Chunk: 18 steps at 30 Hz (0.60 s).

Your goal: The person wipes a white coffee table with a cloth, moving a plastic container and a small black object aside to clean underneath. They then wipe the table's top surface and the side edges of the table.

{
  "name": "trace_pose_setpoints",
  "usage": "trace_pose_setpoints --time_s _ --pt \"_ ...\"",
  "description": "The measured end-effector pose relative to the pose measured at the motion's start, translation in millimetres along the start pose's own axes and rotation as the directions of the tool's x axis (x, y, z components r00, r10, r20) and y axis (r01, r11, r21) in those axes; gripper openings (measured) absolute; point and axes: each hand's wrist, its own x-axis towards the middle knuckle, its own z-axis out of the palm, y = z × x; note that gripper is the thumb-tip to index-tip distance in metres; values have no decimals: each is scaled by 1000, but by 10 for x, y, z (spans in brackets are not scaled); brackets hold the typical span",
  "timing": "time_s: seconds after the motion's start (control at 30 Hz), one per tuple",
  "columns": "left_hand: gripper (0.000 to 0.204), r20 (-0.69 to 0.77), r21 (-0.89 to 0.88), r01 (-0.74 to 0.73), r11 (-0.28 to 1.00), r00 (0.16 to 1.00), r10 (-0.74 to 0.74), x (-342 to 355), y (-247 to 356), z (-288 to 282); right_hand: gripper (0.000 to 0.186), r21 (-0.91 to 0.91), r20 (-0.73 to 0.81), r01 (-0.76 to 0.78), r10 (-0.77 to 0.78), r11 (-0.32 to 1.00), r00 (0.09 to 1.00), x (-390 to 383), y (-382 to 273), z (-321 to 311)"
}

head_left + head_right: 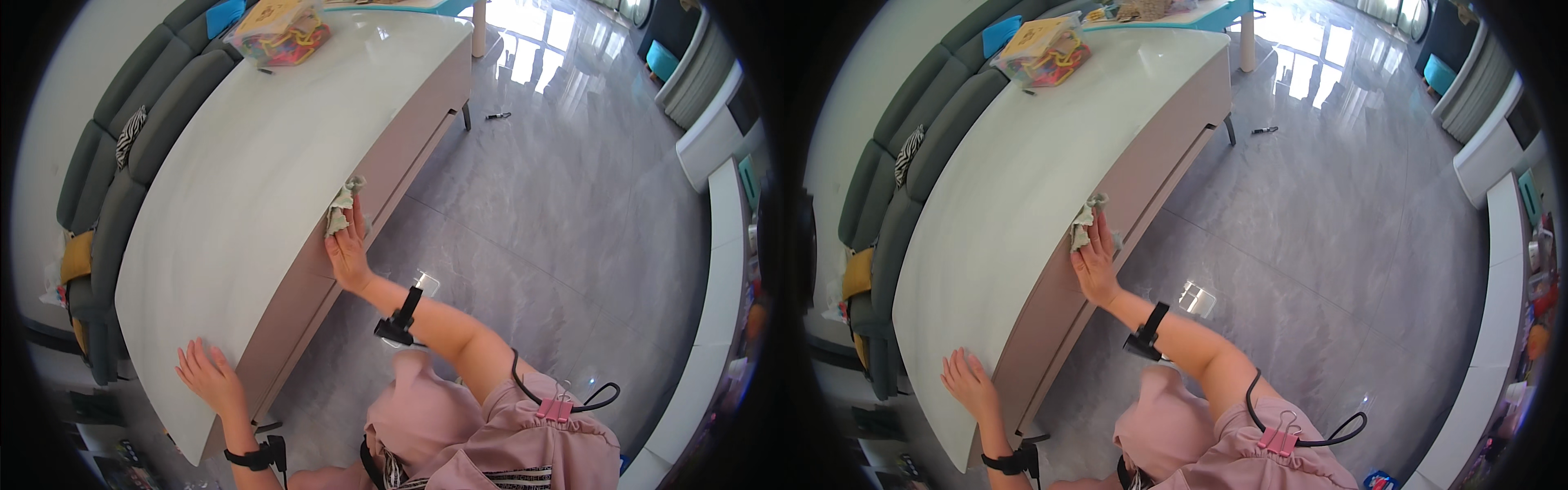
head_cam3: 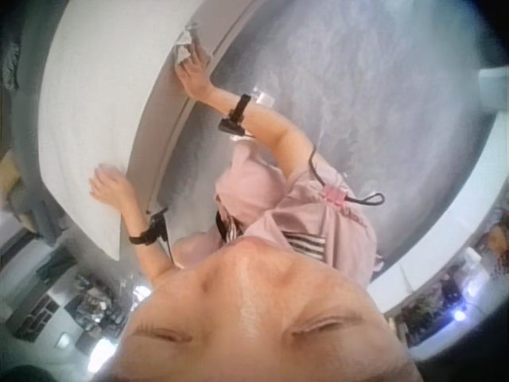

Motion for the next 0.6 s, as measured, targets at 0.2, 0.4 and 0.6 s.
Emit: trace_pose_setpoints --time_s 0.2,0.4,0.6 --pt "64 93 -201 -412 889 895 436 618 774 -230 48 146 -239 -154 186 977 953 780 1279 -508" --pt "76 205 -360 -326 874 886 415 663 672 -83 54 835 -254 -149 611 530 750 518 1034 -119" --pt "78 282 -372 -273 887 878 388 672 665 -198 71 569 -125 -53 150 820 981 828 1447 -400"
